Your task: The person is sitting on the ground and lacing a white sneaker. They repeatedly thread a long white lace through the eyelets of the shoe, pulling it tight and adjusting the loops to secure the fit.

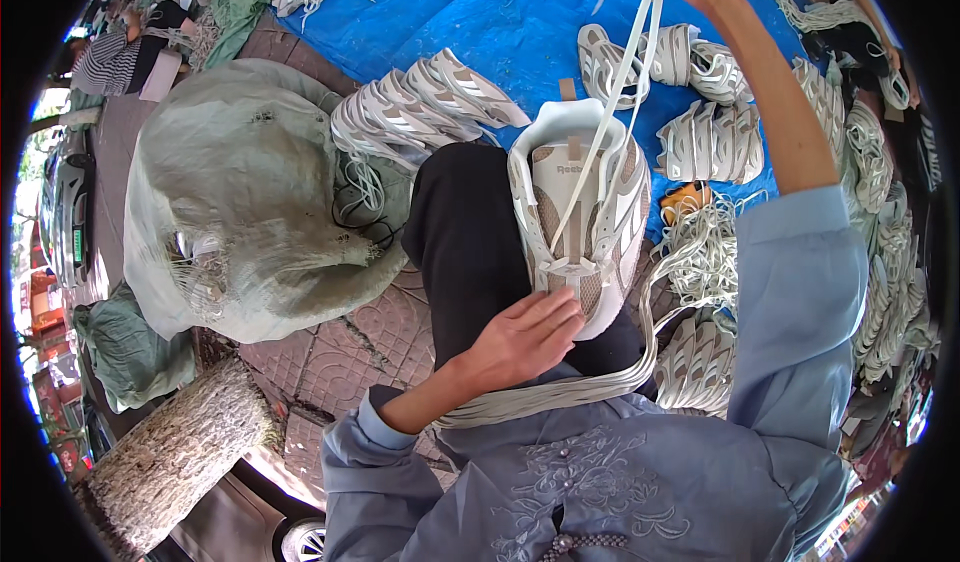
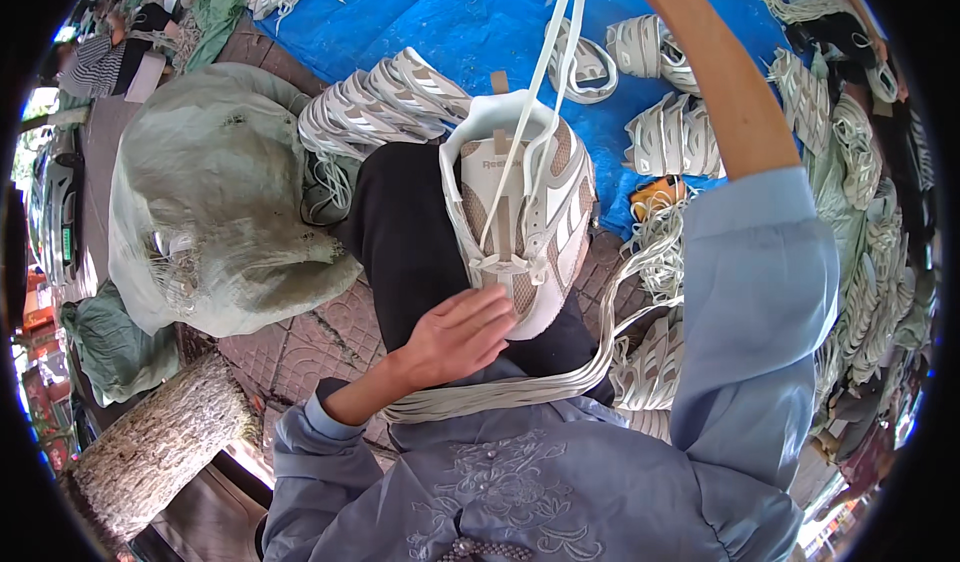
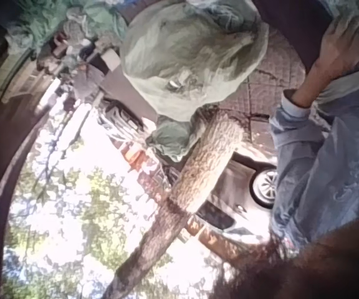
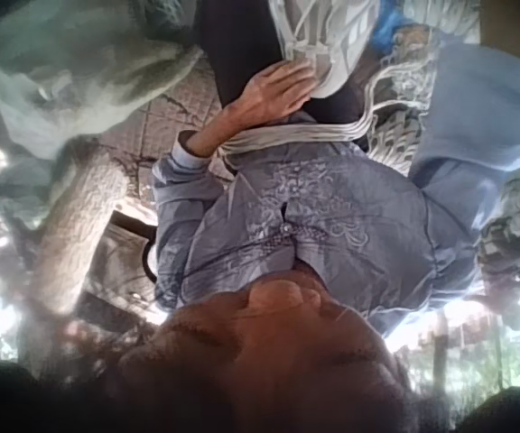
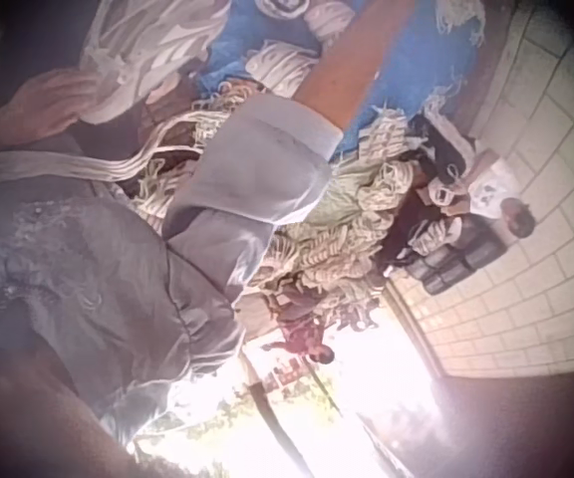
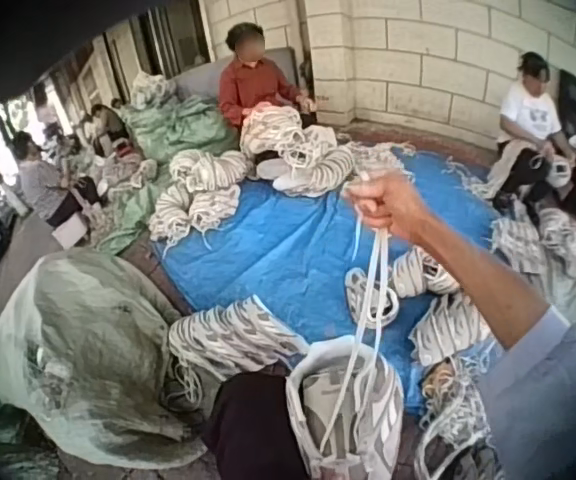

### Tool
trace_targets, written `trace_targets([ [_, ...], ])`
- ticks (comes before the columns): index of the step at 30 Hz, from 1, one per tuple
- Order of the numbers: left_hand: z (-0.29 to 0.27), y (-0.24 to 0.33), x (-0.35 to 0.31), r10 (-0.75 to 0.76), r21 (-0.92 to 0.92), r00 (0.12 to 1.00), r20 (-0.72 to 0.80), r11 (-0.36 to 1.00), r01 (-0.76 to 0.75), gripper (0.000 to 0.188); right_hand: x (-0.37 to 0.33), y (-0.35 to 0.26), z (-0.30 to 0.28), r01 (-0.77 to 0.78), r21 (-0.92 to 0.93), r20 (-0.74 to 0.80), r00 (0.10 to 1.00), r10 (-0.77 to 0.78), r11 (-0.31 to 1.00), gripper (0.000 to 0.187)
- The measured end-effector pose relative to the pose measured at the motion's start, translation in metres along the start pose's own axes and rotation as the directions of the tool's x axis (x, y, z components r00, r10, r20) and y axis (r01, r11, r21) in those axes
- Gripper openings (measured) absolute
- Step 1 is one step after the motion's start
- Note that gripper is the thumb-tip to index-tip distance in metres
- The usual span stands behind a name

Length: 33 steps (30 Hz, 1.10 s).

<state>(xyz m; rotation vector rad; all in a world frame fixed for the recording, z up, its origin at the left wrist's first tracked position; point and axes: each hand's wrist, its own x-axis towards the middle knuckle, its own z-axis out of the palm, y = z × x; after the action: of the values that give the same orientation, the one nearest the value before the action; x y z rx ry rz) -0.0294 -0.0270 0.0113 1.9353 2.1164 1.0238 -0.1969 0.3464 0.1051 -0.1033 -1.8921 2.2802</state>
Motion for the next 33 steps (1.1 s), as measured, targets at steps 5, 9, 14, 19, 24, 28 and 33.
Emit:
trace_targets([
  [5,0.002,-0.011,0.016,-0.413,0.05,0.869,-0.274,0.896,0.441,0.032,-0.037,0.013,0.034,-0.017,-0.017,0.013,1.0,0.017,1.0,0.017],
  [9,0.01,-0.024,0.023,-0.354,0.177,0.893,-0.278,0.895,0.41,0.023,-0.055,0.013,0.047,-0.068,-0.101,-0.03,0.997,0.065,0.993,0.016],
  [14,-0.002,-0.024,0.015,-0.731,-0.58,0.679,-0.069,0.584,0.569,0.006,-0.073,0.038,0.065,-0.031,-0.194,0.065,0.997,0.044,0.981,0.017],
  [19,-0.015,-0.017,0.006,-0.817,-0.939,0.502,0.285,-0.134,0.315,0.004,-0.099,0.072,0.097,-0.183,-0.101,0.075,0.979,0.191,0.978,0.017],
  [24,-0.005,-0.004,0.014,-0.514,-0.129,0.777,-0.364,0.854,0.505,0.014,-0.111,0.08,0.108,-0.277,-0.162,0.043,0.957,0.287,0.947,0.013],
  [28,-0.004,-0.017,0.025,-0.192,0.406,0.966,-0.173,0.88,0.247,0.029,-0.114,0.077,0.105,-0.294,-0.102,0.052,0.953,0.3,0.95,0.012],
  [33,-0.023,-0.036,0.033,-0.071,0.253,0.997,0.019,0.965,0.064,0.012,-0.117,0.08,0.102,-0.279,-0.12,0.017,0.959,0.283,0.953,0.013],
])
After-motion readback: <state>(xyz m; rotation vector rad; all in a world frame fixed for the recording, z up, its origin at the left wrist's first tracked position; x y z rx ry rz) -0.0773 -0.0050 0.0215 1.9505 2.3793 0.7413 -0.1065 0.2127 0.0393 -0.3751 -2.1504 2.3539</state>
